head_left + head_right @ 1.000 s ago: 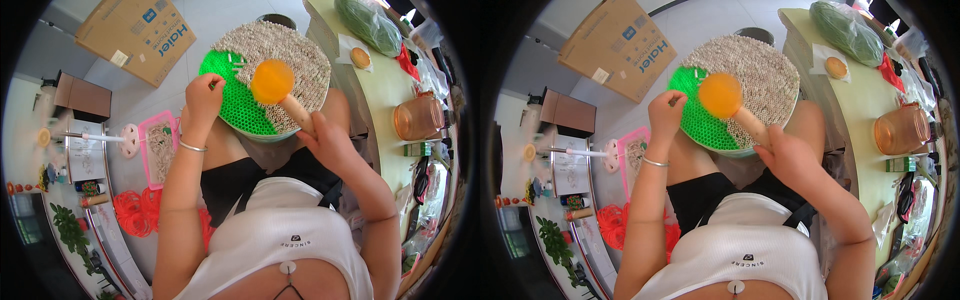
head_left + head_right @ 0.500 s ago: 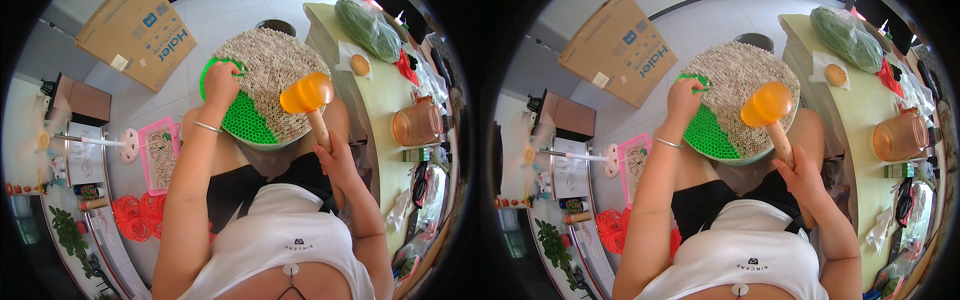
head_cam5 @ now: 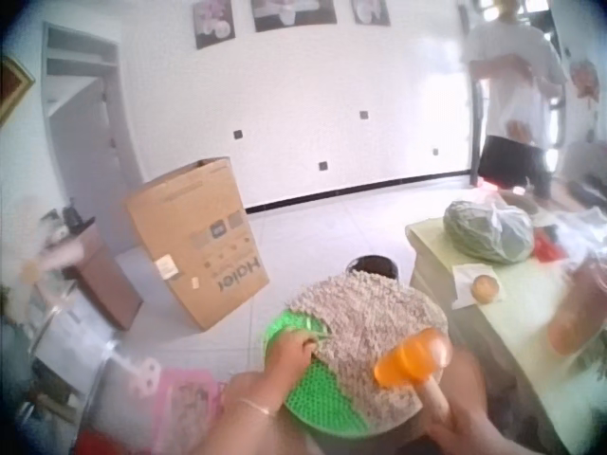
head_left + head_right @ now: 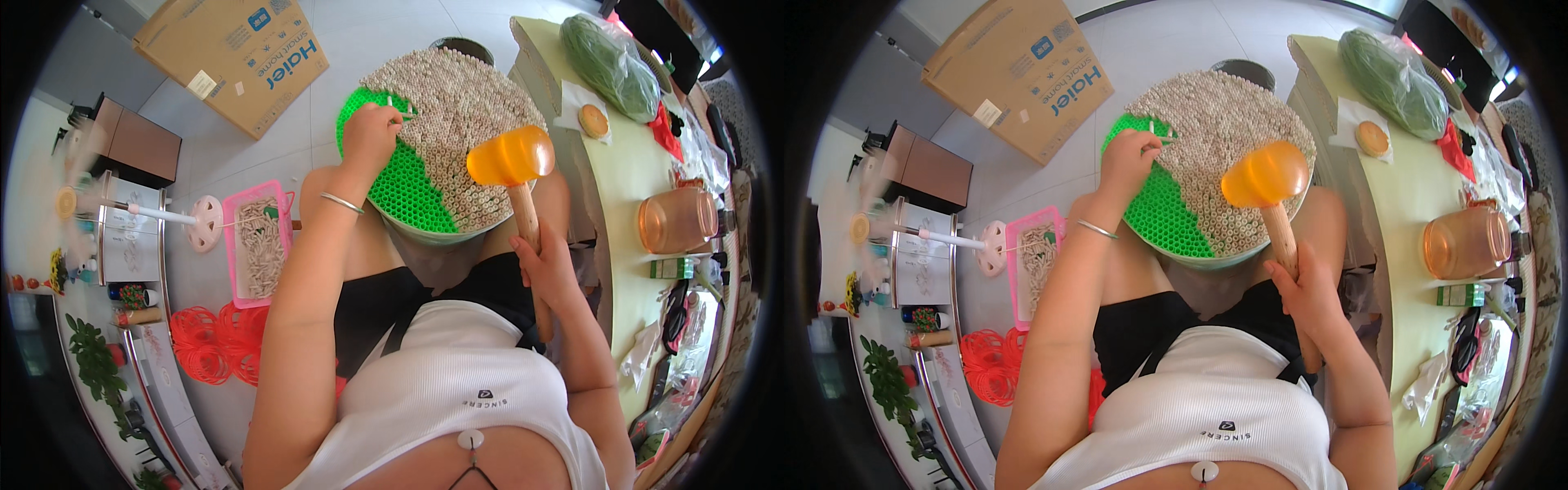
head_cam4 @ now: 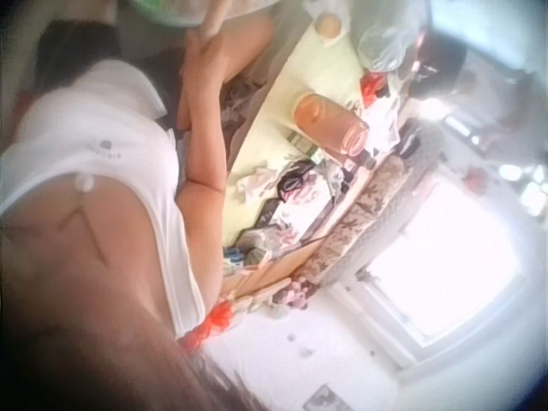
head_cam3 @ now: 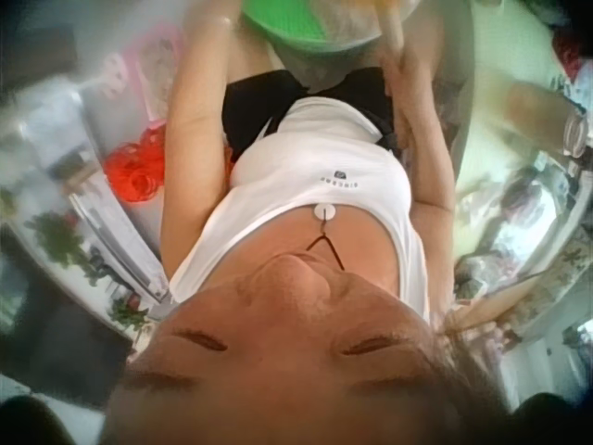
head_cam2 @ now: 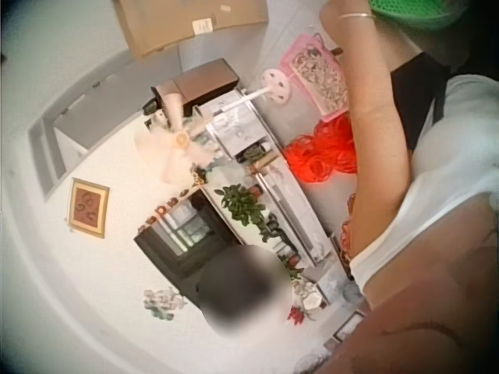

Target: The person picks up white cylindrical pegs from a tray and inserts them into a circular green grid, then uses a yellow mallet to tap the pegs into the holes.

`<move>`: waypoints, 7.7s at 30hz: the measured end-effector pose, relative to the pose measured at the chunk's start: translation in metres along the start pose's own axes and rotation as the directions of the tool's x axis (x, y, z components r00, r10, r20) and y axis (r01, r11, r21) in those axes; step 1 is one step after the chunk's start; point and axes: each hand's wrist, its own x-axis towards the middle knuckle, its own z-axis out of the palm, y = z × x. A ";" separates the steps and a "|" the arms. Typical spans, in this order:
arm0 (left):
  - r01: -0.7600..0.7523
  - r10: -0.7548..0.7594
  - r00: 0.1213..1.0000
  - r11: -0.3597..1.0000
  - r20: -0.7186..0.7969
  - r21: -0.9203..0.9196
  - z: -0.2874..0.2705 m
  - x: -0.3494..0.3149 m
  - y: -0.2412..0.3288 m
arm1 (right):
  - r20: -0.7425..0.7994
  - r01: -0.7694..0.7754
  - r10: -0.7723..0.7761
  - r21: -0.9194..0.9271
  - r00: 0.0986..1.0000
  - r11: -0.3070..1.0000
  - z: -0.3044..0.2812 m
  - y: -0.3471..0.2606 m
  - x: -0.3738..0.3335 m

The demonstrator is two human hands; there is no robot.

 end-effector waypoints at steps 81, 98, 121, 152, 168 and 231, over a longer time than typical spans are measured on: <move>0.177 -0.188 0.981 0.968 -0.046 -0.177 -0.045 -0.036 0.016 | -0.037 0.263 -0.283 -0.269 0.958 0.926 0.000 -0.042 0.001; -0.008 -0.006 0.994 0.992 0.110 0.125 -0.002 0.030 0.009 | 0.010 -0.003 0.002 0.057 1.000 0.998 0.001 -0.008 -0.002; -0.177 0.144 0.917 0.983 0.371 0.055 -0.027 -0.033 0.057 | 0.057 0.031 -0.032 0.025 0.998 0.999 0.006 -0.020 -0.005; 0.313 -0.310 0.949 0.909 -0.056 0.275 0.012 0.057 -0.007 | 0.053 -0.016 0.011 0.088 0.999 0.996 -0.001 -0.019 -0.005; 0.016 0.033 0.992 0.920 0.119 -0.391 -0.030 -0.046 0.042 | 0.067 -0.028 0.021 0.119 0.998 0.992 0.002 -0.026 0.000; -0.101 0.149 0.981 0.938 0.123 -0.331 -0.029 -0.037 0.035 | 0.033 -0.030 0.026 0.139 0.999 0.990 0.004 -0.021 0.008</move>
